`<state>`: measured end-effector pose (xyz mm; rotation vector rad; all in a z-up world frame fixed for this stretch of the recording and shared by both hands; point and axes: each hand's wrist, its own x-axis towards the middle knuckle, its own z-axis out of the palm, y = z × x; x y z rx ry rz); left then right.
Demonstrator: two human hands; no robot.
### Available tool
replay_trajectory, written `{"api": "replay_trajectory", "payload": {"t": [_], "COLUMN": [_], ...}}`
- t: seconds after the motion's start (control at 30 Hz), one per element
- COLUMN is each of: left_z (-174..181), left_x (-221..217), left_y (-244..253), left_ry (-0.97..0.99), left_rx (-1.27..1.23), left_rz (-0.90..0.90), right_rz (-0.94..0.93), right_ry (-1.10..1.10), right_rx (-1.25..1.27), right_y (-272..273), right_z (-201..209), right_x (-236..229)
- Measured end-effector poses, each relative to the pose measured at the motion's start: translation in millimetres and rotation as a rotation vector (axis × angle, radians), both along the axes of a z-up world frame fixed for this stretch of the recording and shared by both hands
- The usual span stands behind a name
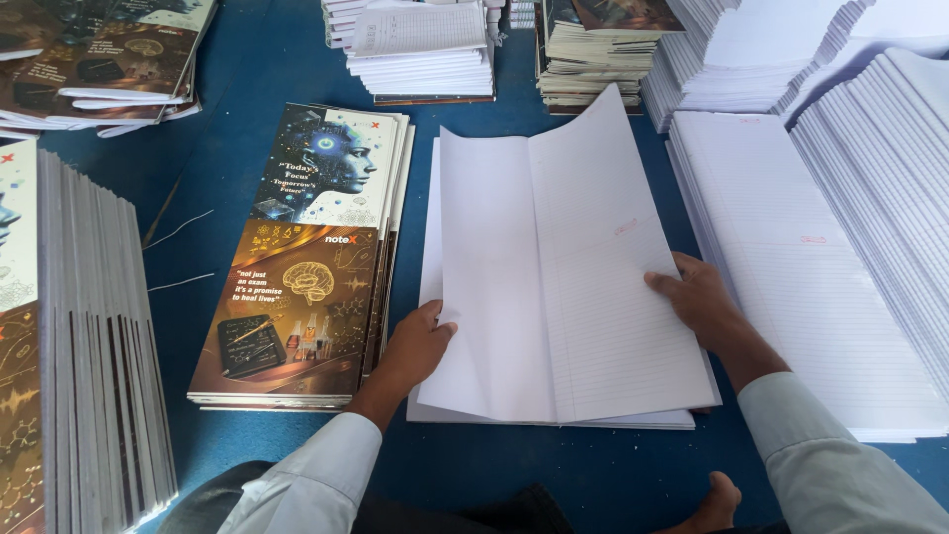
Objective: The person assembles notebooks by inserting loose lined paper and index sheets into printed covers. They repeatedly pick up a cover, insert the paper stack, and place the completed notebook onto a growing pile.
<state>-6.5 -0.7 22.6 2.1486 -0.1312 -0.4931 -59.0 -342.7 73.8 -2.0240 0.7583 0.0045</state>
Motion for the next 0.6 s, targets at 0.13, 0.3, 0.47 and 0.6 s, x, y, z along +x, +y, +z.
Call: {"api": "replay_trajectory", "payload": {"t": [0.13, 0.3, 0.47, 0.6], "left_z": [-2.8, -10.1, -9.8, -0.9], "left_x": [1.3, 2.9, 3.0, 1.1], "left_y": [0.9, 1.3, 1.4, -0.3], "left_ry": [0.006, -0.010, -0.030, 0.040], "left_rx": [0.006, -0.019, -0.034, 0.034], "left_rz": [0.001, 0.009, 0.004, 0.006], "right_rz": [-0.011, -0.005, 0.000, -0.017], "right_ry": [0.006, -0.012, -0.006, 0.012], "right_rx": [-0.022, -0.006, -0.020, -0.026], "right_y": [3.7, 3.3, 3.2, 6.0], "right_z": [-0.2, -2.8, -2.4, 0.8], "right_x": [-0.1, 0.8, 0.1, 0.2]}}
